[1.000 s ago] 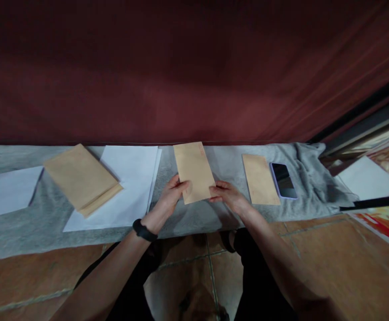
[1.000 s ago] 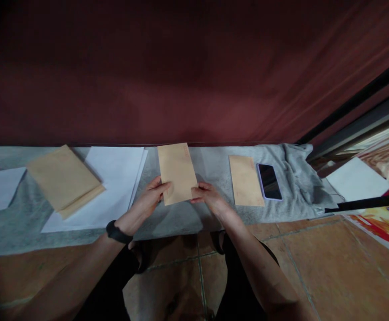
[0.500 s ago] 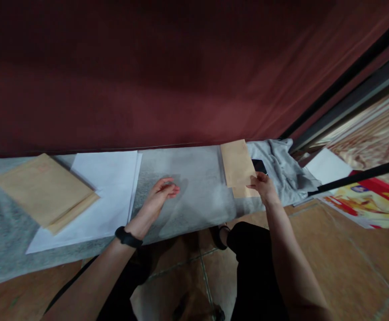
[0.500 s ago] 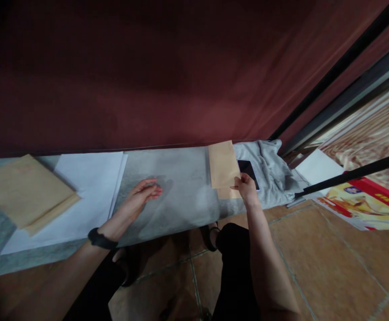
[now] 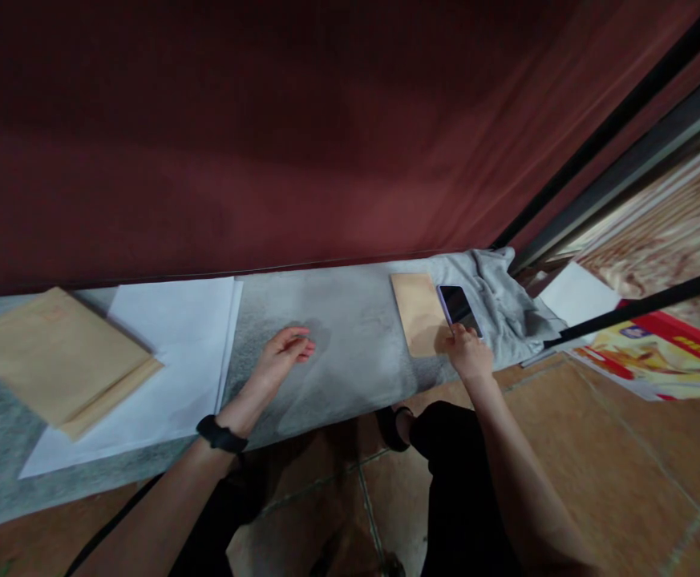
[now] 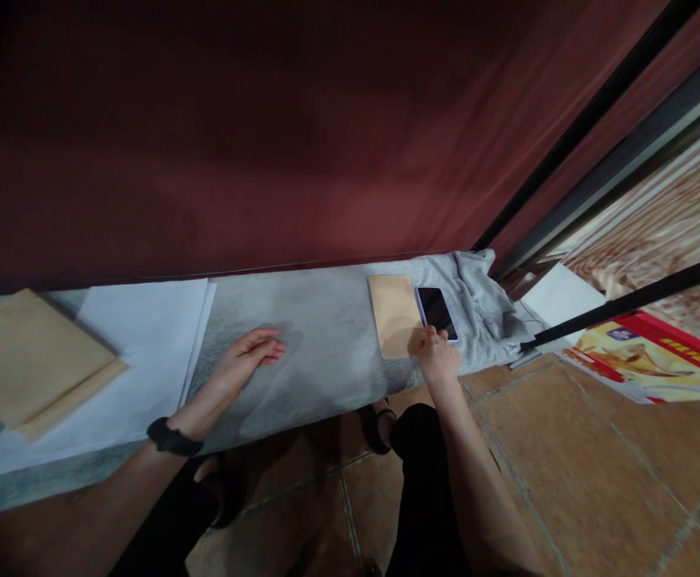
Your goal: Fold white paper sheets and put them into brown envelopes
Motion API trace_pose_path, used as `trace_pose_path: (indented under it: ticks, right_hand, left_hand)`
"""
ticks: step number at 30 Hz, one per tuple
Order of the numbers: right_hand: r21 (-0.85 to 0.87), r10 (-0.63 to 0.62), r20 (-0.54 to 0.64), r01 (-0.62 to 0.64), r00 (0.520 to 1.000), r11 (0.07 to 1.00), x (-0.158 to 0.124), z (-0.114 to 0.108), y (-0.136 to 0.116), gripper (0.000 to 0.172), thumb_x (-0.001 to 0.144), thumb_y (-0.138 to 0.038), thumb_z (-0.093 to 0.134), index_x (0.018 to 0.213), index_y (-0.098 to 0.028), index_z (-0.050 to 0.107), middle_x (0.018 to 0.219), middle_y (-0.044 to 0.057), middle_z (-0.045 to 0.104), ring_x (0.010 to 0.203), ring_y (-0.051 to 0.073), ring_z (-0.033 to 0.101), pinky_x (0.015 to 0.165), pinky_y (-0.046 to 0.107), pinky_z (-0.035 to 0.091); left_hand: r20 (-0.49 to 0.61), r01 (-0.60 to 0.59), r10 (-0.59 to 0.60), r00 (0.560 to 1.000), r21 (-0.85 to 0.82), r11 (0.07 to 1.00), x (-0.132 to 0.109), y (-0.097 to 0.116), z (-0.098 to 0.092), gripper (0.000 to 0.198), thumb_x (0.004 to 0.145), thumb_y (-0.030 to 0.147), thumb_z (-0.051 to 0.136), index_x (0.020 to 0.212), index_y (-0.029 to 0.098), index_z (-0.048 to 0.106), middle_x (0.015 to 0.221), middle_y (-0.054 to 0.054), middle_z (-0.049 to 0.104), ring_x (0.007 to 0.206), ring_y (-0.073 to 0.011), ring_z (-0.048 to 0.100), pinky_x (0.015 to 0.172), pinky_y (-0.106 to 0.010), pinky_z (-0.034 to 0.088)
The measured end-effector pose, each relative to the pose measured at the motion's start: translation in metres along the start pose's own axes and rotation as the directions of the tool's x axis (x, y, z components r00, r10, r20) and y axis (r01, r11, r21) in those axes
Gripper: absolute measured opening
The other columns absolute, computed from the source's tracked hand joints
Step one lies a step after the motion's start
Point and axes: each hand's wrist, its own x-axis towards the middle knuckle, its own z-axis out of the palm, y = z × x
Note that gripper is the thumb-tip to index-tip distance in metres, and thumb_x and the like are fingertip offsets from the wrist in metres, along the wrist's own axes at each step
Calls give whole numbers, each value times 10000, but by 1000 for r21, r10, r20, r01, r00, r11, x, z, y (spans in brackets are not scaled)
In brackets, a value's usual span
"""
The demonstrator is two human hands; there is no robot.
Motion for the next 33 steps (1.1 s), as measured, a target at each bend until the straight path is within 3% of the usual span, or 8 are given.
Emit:
trace_pose_path:
  ticks: [5, 10, 12, 15, 18, 22, 25, 33]
  right_hand:
    - [-25, -71, -101, 69, 992, 997, -9, -5, -14, 379, 1056, -333, 455, 1364, -178, 614, 1207, 163, 642, 923, 273, 726, 714, 339, 513]
    - [48, -294, -287, 320, 912, 946, -12, 6, -49, 438, 1052, -404, 472, 1364, -128, 608, 1272, 201, 629, 1110, 309, 623, 906, 380, 481]
    - [14, -359, -271, 377, 893, 926, -14, 12, -61, 430, 1030, -380, 514, 1375, -136, 596, 1323, 205, 622, 1140, 326, 582, 931, 403, 456]
    - [-47, -385, -204, 383, 900, 922, -17, 17, -69, 349, 1002, -313, 540, 1303, -160, 631, 1294, 189, 651, 1117, 334, 566, 899, 412, 440]
    - [-67, -381, -238, 376, 893, 924, -18, 17, -68, 367, 1004, -309, 530, 1320, -145, 620, 1273, 189, 663, 1088, 339, 573, 876, 421, 438]
    - [26, -427, -336, 461, 840, 887, -14, 21, -75, 447, 1003, -358, 550, 1391, -140, 592, 1386, 193, 617, 1141, 355, 563, 901, 449, 453]
    - [147, -508, -334, 576, 794, 804, -14, 30, -96, 385, 1006, -328, 528, 1328, -157, 653, 1365, 170, 640, 1162, 340, 572, 932, 452, 472]
    - [275, -711, -223, 743, 667, 611, -39, 47, -166, 329, 988, -217, 508, 1233, -179, 724, 1336, 127, 690, 1178, 296, 597, 1021, 440, 469]
  left_hand:
    - [8, -10, 10, 1000, 30, 1000, 1, -1, 0, 283, 723, 371, 789, 938, 195, 733, 805, -38, 751, 714, -172, 691, 662, -279, 541]
    - [-31, -162, 171, 985, 190, 968, 5, -1, -8, 169, 762, 362, 747, 871, 232, 751, 769, -26, 733, 746, -205, 675, 745, -314, 550]
    - [-56, -263, 304, 951, 369, 891, 6, 2, -17, 137, 793, 350, 725, 881, 250, 758, 848, -47, 754, 834, -244, 686, 853, -352, 549]
    - [-13, -337, 472, 882, 683, 648, 3, 10, -35, 232, 895, 331, 602, 1041, 238, 757, 1115, -103, 760, 1087, -305, 678, 1049, -420, 492]
    - [-1, -197, 510, 860, 922, 334, -6, 18, -55, 409, 960, 298, 470, 1275, 146, 680, 1362, -179, 671, 1315, -351, 577, 1155, -512, 412]
    - [-192, 185, 451, 871, 981, 59, -17, 22, -77, 592, 988, 330, 441, 1489, 18, 487, 1570, -292, 466, 1473, -447, 404, 1126, -621, 411]
    - [-293, 315, 326, 899, 949, -18, -20, 21, -85, 591, 1008, 364, 417, 1402, -59, 537, 1405, -349, 580, 1283, -457, 578, 939, -542, 547]
    - [-202, 236, 260, 944, 966, -108, -20, 27, -94, 413, 1000, 150, 338, 1134, -23, 689, 1065, -289, 707, 1020, -366, 714, 819, -427, 556]
